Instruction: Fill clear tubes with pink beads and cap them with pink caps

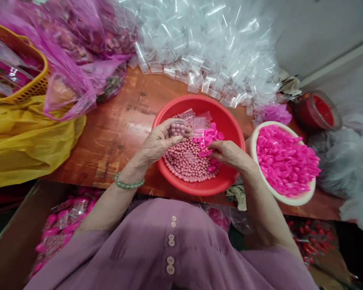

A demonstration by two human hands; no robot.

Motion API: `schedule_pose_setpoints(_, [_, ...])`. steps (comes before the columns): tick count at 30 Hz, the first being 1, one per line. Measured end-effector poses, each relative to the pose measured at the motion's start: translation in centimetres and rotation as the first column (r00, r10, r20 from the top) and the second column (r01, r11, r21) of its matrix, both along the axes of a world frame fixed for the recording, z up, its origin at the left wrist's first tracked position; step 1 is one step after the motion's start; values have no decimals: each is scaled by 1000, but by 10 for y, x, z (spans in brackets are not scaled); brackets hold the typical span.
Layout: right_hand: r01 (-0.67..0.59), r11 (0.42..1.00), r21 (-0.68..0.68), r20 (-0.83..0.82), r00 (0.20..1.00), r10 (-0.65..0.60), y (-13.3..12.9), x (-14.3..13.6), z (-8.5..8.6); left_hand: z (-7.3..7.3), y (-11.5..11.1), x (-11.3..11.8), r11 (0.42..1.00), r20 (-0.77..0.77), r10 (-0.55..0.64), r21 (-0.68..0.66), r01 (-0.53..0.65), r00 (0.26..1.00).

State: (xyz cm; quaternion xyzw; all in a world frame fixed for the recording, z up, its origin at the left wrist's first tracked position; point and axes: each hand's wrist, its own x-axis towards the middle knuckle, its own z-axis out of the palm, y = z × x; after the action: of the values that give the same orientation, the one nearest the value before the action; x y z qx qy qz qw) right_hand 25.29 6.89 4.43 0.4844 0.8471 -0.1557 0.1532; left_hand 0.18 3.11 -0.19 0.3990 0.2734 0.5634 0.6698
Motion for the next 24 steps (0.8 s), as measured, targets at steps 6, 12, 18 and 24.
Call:
schedule_pose_setpoints(6, [-68,997,-45,176,982,75,-10,-20,-16,2,0,1,1000,-10,-13,-20,13,1000])
schedule_pose_setpoints(12, [-29,999,32,-169,985,34,-7,-6,-27,5,-1,2,998,-31,-19,-58,17,999])
schedule_pose_setpoints(18, [335,913,-235,-833,414,-366,-4,-6,-21,13,-3,4,992,-168,-33,-126,12,985])
schedule_pose_setpoints(24, [343,917,-202,-924,243,-294,-15,-40,-8,16,-5,6,977,-137,-127,-189,100,982])
